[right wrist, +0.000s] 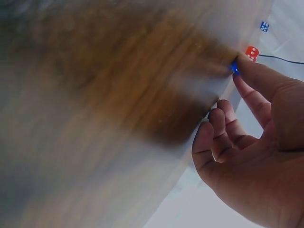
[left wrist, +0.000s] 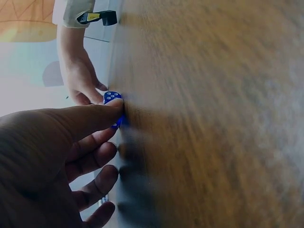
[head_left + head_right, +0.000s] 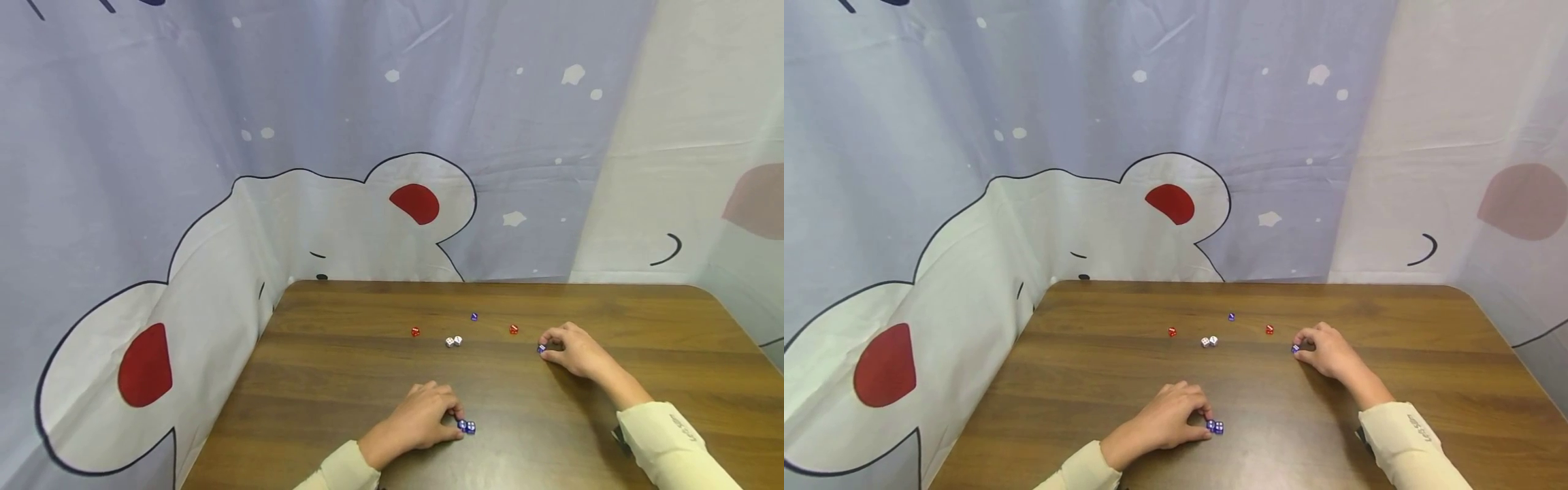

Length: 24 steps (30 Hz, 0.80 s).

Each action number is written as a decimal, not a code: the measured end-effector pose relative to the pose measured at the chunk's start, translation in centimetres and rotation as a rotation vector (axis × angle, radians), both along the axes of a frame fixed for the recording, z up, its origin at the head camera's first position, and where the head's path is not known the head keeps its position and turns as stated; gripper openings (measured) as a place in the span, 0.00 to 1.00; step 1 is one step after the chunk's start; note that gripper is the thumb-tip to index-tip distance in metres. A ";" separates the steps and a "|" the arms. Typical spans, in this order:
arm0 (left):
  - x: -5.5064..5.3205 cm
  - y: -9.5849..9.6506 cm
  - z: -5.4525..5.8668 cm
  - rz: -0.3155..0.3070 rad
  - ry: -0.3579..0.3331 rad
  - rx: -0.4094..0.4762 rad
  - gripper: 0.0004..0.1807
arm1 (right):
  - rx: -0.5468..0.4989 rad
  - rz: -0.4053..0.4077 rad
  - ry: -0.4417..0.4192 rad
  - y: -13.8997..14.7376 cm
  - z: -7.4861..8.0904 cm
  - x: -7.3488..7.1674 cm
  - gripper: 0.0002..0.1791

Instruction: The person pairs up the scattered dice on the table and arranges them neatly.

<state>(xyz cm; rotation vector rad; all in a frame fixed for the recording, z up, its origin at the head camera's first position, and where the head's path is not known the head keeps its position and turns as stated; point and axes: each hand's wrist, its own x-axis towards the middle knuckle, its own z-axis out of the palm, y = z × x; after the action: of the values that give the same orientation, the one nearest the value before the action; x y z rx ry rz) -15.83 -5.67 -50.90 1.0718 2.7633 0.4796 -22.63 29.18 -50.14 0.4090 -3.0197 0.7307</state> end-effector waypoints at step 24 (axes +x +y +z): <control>0.2 0.0 -0.1 0.012 0.019 -0.004 0.11 | 0.046 0.049 0.006 -1.3 0.1 0.6 0.10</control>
<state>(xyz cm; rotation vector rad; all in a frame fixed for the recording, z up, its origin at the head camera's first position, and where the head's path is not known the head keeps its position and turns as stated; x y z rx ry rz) -15.63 -5.65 -50.99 1.0645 2.7877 0.4674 -22.07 27.89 -50.03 0.4870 -3.0359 0.6616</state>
